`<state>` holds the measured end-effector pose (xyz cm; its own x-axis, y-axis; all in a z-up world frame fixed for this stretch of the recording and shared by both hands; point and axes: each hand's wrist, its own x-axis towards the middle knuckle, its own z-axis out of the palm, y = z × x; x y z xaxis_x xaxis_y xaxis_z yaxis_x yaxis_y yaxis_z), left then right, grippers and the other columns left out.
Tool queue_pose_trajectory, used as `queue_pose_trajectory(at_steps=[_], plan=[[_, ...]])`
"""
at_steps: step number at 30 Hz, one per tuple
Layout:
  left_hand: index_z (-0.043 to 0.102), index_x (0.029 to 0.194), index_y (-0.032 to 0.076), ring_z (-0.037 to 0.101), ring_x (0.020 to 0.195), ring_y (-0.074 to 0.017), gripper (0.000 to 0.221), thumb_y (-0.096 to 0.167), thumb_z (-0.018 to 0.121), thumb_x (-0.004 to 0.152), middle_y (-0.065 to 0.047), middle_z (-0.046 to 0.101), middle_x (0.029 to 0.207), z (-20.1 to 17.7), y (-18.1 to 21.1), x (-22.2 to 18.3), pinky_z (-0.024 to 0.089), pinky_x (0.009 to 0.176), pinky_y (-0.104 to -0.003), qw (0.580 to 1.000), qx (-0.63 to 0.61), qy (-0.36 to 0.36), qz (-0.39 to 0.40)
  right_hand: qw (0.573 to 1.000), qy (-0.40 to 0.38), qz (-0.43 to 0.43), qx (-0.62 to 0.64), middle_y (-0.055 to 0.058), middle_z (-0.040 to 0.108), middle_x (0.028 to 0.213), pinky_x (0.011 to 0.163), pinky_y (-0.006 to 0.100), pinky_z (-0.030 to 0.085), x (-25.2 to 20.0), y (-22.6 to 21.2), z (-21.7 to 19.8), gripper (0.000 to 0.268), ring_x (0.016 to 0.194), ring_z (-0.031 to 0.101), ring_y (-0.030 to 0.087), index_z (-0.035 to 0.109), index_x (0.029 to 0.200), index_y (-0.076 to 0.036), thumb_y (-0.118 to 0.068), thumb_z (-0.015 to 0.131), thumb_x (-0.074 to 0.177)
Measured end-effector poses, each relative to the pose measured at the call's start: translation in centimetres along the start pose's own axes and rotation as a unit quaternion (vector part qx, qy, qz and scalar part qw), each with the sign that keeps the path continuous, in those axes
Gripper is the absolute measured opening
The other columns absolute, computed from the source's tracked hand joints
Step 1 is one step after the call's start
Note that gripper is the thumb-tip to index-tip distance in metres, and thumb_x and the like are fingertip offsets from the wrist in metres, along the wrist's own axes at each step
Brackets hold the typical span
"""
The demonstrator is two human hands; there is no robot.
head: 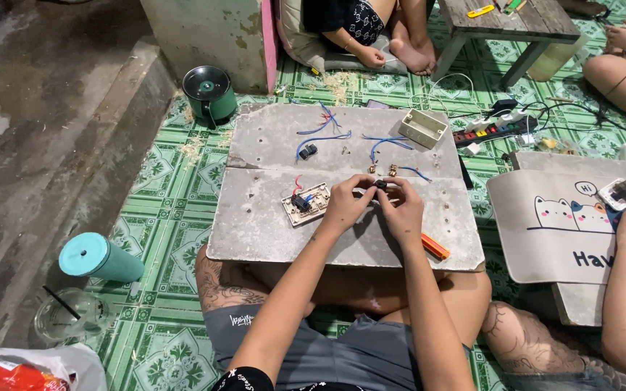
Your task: The person adjusts screws on an electronic switch with a screwdriver and organizes wires on a makeshift workbench.
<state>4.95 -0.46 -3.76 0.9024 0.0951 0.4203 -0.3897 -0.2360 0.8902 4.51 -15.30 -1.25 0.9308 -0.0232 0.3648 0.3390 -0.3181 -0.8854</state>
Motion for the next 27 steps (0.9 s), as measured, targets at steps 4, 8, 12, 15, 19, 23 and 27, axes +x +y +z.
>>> queue_pose_trajectory(at_steps=[4,8,12,15,19,23,27], plan=[[0.077,0.111,0.011,0.076,0.093,-0.0248,0.018,0.013,0.074,0.093,-0.012,0.078,0.098,-0.2,1.4,0.0,0.065,0.07,-0.03,0.999,0.009,-0.009,-0.042,0.998,0.029,-0.041,-0.05,0.012,0.077,0.087,0.06,0.028,0.054,-0.1,0.7,0.5,0.025,0.071,0.072,0.021,0.071,0.112,-0.012,-0.009,0.08,0.089],[0.079,0.112,0.01,0.074,0.097,-0.0214,0.021,0.012,0.075,0.092,-0.018,0.077,0.102,0.2,0.0,0.3,0.063,0.078,-0.031,0.985,-0.094,-0.01,-0.146,0.995,0.039,-0.067,-0.069,0.015,0.077,0.087,0.059,0.031,0.056,-0.5,0.0,0.7,0.024,0.071,0.074,0.026,0.069,0.111,-0.009,-0.007,0.079,0.09],[0.078,0.114,0.009,0.072,0.101,-0.0224,0.025,0.011,0.076,0.089,-0.02,0.076,0.105,0.3,0.0,0.4,0.062,0.081,-0.034,0.975,-0.13,-0.012,-0.178,0.989,0.052,-0.092,-0.099,0.015,0.077,0.085,0.057,0.031,0.057,-0.5,0.5,0.9,0.019,0.069,0.076,0.027,0.067,0.108,-0.007,-0.005,0.077,0.092],[0.078,0.115,0.01,0.071,0.104,-0.0236,0.027,0.013,0.078,0.088,-0.019,0.076,0.107,0.3,0.7,0.4,0.061,0.085,-0.035,0.972,-0.132,-0.015,-0.192,0.986,0.065,-0.108,-0.105,0.018,0.076,0.089,0.056,0.035,0.058,-0.4,1.1,1.1,0.019,0.071,0.076,0.033,0.066,0.106,-0.004,-0.002,0.077,0.09],[0.078,0.115,0.01,0.07,0.104,-0.0217,0.029,0.013,0.08,0.086,-0.019,0.076,0.107,0.1,1.6,0.4,0.061,0.086,-0.034,0.973,-0.141,-0.009,-0.185,0.982,0.073,-0.132,-0.118,0.019,0.075,0.09,0.056,0.036,0.059,-0.3,1.4,1.1,0.019,0.071,0.075,0.035,0.066,0.104,-0.001,0.002,0.077,0.089],[0.079,0.113,0.014,0.074,0.103,-0.0256,0.026,0.015,0.079,0.088,-0.015,0.078,0.105,0.4,1.5,0.8,0.062,0.084,-0.036,0.977,-0.088,-0.004,-0.194,0.973,0.087,-0.16,-0.143,0.017,0.069,0.098,0.056,0.035,0.06,-0.3,1.3,1.1,0.02,0.075,0.074,0.034,0.066,0.104,0.001,0.006,0.077,0.087],[0.076,0.118,0.008,0.072,0.109,-0.0323,0.026,0.002,0.069,0.093,-0.02,0.075,0.112,0.0,2.4,0.5,0.062,0.089,-0.037,0.984,-0.091,-0.005,-0.151,0.975,0.095,-0.146,-0.139,0.018,0.071,0.102,0.056,0.032,0.059,-0.3,1.4,0.9,0.02,0.079,0.075,0.034,0.066,0.102,-0.001,0.006,0.077,0.087]])
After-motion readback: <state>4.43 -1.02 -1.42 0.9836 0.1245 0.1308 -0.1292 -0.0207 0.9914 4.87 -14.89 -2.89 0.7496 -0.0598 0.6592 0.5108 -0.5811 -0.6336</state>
